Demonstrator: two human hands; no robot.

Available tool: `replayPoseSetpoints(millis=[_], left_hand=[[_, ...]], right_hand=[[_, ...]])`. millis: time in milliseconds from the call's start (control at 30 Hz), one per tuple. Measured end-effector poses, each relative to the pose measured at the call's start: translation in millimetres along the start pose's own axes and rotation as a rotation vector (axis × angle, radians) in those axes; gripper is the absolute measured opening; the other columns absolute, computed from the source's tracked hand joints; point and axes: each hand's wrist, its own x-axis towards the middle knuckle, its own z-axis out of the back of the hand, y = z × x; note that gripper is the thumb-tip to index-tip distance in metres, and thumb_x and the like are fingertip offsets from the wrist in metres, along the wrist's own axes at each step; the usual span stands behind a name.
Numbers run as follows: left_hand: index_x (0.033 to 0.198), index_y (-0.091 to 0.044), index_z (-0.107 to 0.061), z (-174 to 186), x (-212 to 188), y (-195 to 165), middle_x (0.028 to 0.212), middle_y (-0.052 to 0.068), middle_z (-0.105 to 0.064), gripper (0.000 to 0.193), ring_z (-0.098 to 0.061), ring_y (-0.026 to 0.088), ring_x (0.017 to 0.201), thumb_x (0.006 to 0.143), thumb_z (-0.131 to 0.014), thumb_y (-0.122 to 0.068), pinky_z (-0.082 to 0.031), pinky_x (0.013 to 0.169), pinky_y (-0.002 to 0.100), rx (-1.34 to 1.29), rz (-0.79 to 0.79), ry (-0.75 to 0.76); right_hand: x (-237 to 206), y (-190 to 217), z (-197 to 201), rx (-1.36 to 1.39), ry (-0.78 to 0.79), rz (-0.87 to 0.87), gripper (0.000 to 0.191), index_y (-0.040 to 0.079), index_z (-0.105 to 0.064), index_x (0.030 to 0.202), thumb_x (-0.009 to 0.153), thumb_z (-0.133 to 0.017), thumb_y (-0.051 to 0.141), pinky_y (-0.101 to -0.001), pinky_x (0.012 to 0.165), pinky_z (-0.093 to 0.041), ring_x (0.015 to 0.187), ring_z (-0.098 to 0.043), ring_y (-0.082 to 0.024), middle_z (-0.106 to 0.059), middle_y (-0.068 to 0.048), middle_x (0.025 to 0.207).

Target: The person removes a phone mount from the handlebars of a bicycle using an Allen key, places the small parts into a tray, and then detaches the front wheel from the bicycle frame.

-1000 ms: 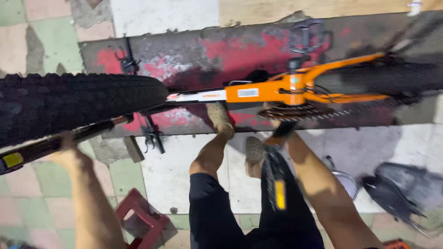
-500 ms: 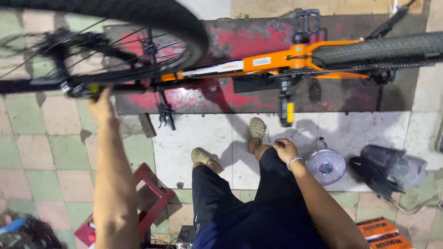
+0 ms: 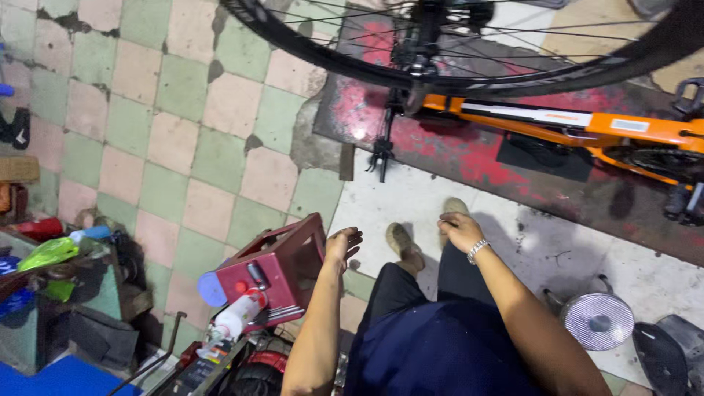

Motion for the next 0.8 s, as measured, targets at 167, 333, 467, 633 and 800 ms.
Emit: replayPoseSetpoints(millis=[167,333,467,633,800], left_hand=[[0.116,-0.002,-0.071,36,19,-69,0.106,0.012,-0.078,0.031,-0.075,0.024,0.095,0.092,-0.060,-0.019,-0.058,0.084,0.038,-0.074,-0.027,-0.001],[0.118,-0.005,-0.071,58,44,-173,0.108,0.010,-0.077,0.032,-0.073,0.022,0.096,0.092,-0.060,-0.020,-0.056,0.084,0.038,-0.007,-0.079,0.043],[0.117,-0.001,-0.070,92,65,-255,0.107,0.013,-0.077,0.033,-0.074,0.022,0.095,0.092,-0.061,-0.021,-0.057,0.085,0.037,-0.027,-0.170,0.075],[0.111,0.002,-0.073,149,104,-367,0.096,0.013,-0.076,0.031,-0.072,0.023,0.087,0.092,-0.063,-0.020,-0.056,0.084,0.036,0.033,-0.192,0.123],[0.106,-0.002,-0.076,190,183,-492,0.092,0.009,-0.078,0.036,-0.071,0.021,0.081,0.096,-0.057,-0.031,-0.055,0.075,0.034,0.461,-0.067,0.142]], right_hand=[[32,70,-57,0.103,0.087,0.025,0.033,-0.002,-0.070,0.119,0.092,-0.069,0.017,-0.0327,0.087,-0.059,0.099,-0.075,-0.021,-0.078,-0.015,0.113],[82,150,-96,0.112,0.040,-0.127,0.032,0.001,-0.072,0.115,0.089,-0.071,0.020,-0.0350,0.083,-0.061,0.092,-0.078,-0.025,-0.078,-0.013,0.108],[125,209,-127,-0.178,0.010,0.044,0.031,0.007,-0.080,0.108,0.086,-0.074,0.028,-0.0338,0.087,-0.058,0.096,-0.076,-0.022,-0.080,-0.012,0.104],[182,290,-188,-0.135,-0.062,-0.109,0.034,0.011,-0.078,0.108,0.083,-0.075,0.034,-0.0350,0.089,-0.057,0.098,-0.076,-0.022,-0.080,-0.008,0.102],[268,366,-267,-0.071,-0.199,-0.179,0.041,0.013,-0.077,0.113,0.081,-0.077,0.038,-0.0378,0.094,-0.056,0.106,-0.073,-0.025,-0.077,-0.010,0.111]])
